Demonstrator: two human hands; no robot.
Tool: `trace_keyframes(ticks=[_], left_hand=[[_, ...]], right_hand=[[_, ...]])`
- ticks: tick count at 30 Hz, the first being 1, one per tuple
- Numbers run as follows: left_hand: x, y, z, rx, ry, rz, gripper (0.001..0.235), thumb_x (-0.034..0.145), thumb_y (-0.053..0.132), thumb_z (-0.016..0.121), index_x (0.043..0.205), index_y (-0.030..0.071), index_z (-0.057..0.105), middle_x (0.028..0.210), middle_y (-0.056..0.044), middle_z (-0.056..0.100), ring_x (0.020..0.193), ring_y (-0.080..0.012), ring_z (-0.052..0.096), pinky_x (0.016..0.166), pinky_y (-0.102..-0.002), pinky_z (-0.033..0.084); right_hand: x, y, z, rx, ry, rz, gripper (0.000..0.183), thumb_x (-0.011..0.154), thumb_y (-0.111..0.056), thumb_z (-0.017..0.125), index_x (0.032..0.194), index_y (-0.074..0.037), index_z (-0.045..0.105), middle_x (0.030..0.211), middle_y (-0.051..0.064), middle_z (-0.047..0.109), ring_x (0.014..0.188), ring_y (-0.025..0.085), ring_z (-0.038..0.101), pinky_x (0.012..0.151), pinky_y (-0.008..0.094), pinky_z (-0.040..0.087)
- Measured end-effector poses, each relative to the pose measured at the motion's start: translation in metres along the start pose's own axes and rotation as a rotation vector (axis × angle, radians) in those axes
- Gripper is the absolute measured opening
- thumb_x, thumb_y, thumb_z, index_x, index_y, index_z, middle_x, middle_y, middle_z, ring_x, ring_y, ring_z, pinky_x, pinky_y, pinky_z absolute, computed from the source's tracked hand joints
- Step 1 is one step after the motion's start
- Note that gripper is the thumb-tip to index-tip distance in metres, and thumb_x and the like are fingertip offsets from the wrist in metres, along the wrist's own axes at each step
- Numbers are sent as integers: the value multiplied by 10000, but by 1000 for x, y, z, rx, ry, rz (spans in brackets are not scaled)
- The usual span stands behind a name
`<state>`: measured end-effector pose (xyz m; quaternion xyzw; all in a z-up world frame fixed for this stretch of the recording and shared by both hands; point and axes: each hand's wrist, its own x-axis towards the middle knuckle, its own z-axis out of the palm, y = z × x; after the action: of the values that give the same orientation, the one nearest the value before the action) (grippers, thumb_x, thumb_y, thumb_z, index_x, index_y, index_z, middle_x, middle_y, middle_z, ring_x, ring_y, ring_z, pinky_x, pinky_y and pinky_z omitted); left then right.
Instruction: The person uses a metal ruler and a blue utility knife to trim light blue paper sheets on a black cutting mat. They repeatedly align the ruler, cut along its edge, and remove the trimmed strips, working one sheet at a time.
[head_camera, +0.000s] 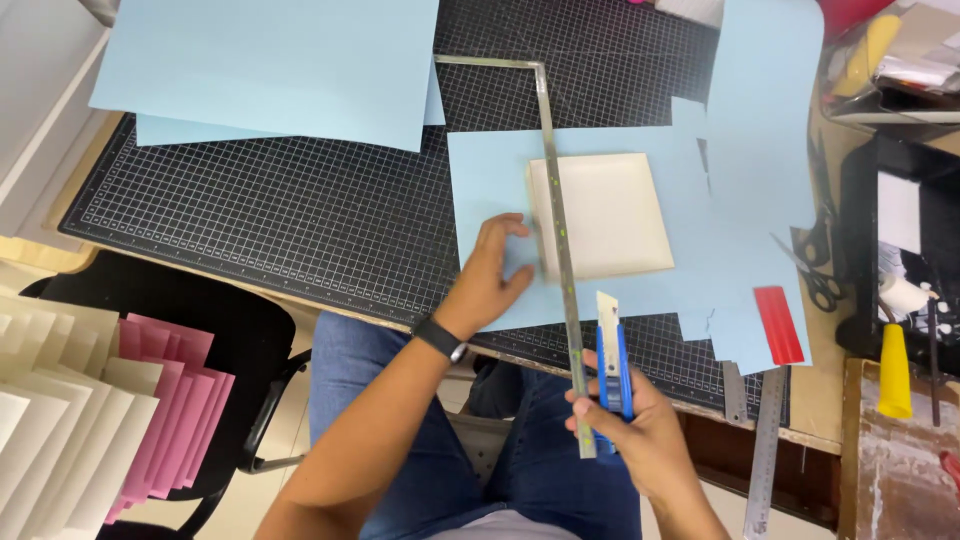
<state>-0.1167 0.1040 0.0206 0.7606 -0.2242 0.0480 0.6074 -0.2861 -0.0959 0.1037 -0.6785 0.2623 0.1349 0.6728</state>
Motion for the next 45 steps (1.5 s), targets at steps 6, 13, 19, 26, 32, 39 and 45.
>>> trace_keyframes(ticks=[6,13,19,26,32,39,45], left_hand=[[-2,-18,2,560,-171,75,512,960,232,634,1435,72,535,1561,-190,470,1519,-428,293,1250,-579,199],[-4,-28,42,718,-75,162,485,972,292,606,1410,87,569,1574,-110,477,1518,-414,311,1257,-580,230],[-11,-16,52,752,-15,171,501,966,299,609,1407,61,582,1546,-114,511,1490,-430,357,1255,-598,232],[6,-33,56,703,-76,158,527,941,296,636,1410,59,584,1497,-103,549,1508,-411,329,1256,-591,216],[15,-37,45,359,62,127,358,838,17,640,1195,23,609,1313,-166,612,1406,-447,461,1226,-597,295],[14,-38,41,510,39,102,355,884,201,742,1202,58,675,1402,-157,612,1418,-383,450,1220,-551,327],[18,-30,28,548,-121,66,627,896,348,756,1411,52,554,1530,-153,514,1497,-365,357,1236,-553,268]], right_hand=[[-31,5,9,-94,82,160,651,828,-37,768,1464,-87,637,919,174,667,830,357,814,832,410,617],[-53,-9,-58,-80,129,204,671,771,128,749,1419,-32,682,1037,375,827,701,473,755,739,513,628],[-69,-55,-69,-84,195,362,667,877,262,648,1496,13,671,975,261,466,1109,523,717,809,664,586],[-62,-13,-58,-54,128,274,683,796,234,721,1441,9,710,1010,284,634,1026,467,771,726,569,622],[-30,35,-41,-30,132,98,625,792,94,768,1405,-2,693,902,198,653,896,395,771,700,449,620],[-18,90,-41,57,159,153,654,824,4,746,1466,-51,634,982,259,788,697,331,686,675,392,562],[-19,69,-27,-5,177,207,620,857,1,735,1464,-73,631,1008,240,779,850,316,730,786,408,605]])
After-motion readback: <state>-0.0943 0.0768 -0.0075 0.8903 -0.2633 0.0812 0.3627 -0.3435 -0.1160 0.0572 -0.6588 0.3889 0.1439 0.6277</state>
